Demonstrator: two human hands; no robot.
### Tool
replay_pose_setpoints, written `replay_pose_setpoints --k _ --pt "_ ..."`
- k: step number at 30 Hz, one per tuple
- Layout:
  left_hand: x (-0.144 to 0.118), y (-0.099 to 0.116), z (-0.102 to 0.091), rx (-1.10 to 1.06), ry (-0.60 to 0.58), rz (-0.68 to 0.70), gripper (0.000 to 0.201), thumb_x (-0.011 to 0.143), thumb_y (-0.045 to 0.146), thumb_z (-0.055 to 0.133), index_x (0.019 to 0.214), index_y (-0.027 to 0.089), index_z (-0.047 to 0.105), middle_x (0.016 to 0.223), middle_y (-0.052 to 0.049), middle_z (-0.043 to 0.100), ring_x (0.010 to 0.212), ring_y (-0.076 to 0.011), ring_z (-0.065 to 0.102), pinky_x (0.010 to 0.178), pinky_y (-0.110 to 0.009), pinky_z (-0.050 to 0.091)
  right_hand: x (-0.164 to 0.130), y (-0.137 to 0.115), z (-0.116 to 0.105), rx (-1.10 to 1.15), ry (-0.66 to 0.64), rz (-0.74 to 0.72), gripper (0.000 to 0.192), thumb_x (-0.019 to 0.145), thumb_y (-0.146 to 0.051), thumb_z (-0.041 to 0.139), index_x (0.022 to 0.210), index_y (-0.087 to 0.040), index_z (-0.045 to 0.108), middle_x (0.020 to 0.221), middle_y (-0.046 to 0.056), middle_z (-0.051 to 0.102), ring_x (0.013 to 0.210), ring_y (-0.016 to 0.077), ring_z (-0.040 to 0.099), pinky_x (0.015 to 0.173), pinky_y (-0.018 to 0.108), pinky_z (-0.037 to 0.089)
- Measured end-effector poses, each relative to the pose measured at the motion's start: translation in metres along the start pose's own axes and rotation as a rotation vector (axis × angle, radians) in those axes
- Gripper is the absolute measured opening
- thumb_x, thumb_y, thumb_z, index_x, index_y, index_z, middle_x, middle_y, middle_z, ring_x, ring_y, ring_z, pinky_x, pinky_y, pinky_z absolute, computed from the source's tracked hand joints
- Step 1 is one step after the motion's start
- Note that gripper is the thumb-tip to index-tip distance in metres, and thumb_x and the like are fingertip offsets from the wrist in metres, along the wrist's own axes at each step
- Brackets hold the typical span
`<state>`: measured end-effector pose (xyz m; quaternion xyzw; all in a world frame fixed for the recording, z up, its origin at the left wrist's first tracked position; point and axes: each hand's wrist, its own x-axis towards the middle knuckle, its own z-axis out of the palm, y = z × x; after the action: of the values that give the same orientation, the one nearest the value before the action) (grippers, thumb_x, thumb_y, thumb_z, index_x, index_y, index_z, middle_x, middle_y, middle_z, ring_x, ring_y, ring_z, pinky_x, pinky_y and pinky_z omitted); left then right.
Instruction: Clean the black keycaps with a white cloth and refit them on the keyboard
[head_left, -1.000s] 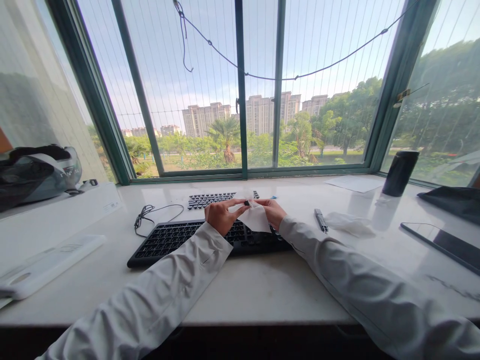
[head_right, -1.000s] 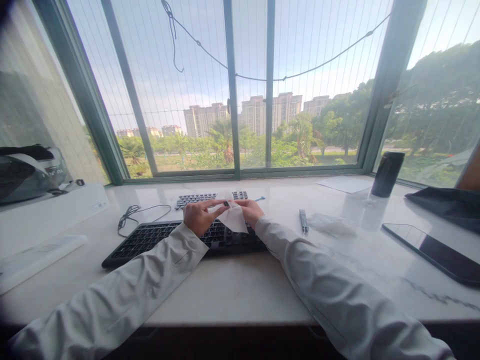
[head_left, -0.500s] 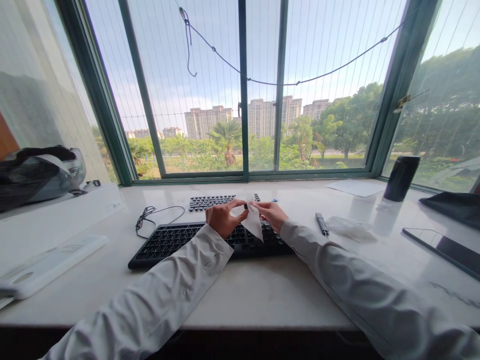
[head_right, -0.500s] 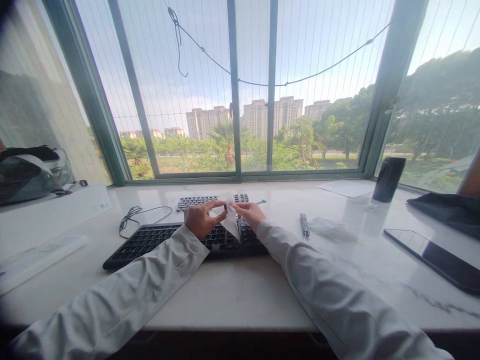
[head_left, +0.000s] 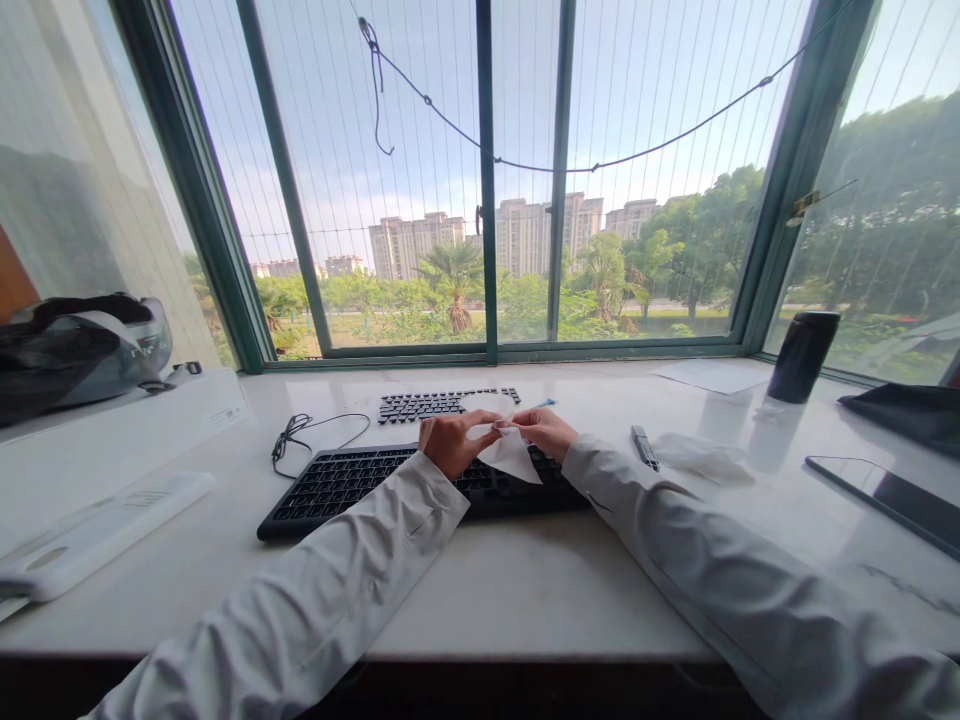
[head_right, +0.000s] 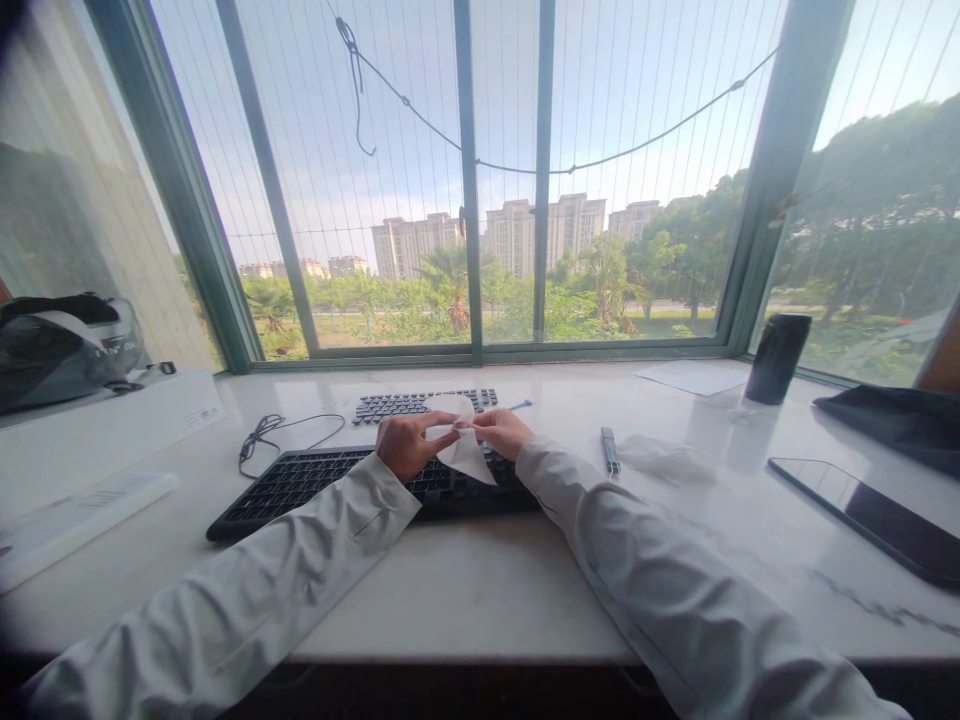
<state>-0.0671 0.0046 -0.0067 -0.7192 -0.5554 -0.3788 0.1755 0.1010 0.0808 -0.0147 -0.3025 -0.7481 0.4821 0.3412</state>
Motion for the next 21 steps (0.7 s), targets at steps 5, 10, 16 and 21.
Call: replay_pose_setpoints --k 5,10,16,21 --pt "0.0 0.001 0.001 0.02 0.026 -0.05 0.03 0.075 0.056 0.056 0.093 0.036 0.069 0.082 0.005 0.072 0.067 -0.0131 0.065 0.064 -0.023 0.042 0.001 -0.001 0.002 0.146 -0.02 0.037 0.041 0.06 -0.048 0.07 0.081 -0.013 0.073 0.066 0.005 0.067 0.058 0.0154 0.057 0.057 0.027 0.041" --pt "0.001 0.001 -0.001 0.001 0.021 -0.07 0.03 0.075 0.055 0.056 0.094 0.035 0.069 0.087 0.005 0.072 0.074 -0.0145 0.066 0.065 -0.023 0.043 0.002 -0.002 0.004 0.094 0.059 -0.003 0.035 0.062 -0.041 0.07 0.083 -0.014 0.074 0.066 0.004 0.069 0.06 0.0181 0.059 0.057 0.028 0.044" --pt "0.003 0.0 -0.002 -0.009 0.03 -0.093 0.028 0.077 0.053 0.056 0.097 0.037 0.067 0.09 0.007 0.072 0.079 -0.0162 0.067 0.068 -0.025 0.044 0.002 -0.004 -0.007 -0.237 0.254 -0.073 0.024 0.069 -0.031 0.061 0.085 -0.019 0.074 0.071 0.003 0.071 0.074 0.0216 0.062 0.064 0.028 0.044" --pt "0.004 -0.002 -0.003 -0.043 0.057 -0.1 0.025 0.078 0.051 0.056 0.096 0.037 0.066 0.091 0.009 0.071 0.077 -0.0139 0.066 0.068 -0.024 0.045 -0.006 -0.018 -0.033 -0.949 0.367 -0.05 0.023 0.079 -0.028 0.05 0.086 -0.022 0.072 0.083 0.008 0.071 0.083 0.0232 0.061 0.071 0.031 0.039"
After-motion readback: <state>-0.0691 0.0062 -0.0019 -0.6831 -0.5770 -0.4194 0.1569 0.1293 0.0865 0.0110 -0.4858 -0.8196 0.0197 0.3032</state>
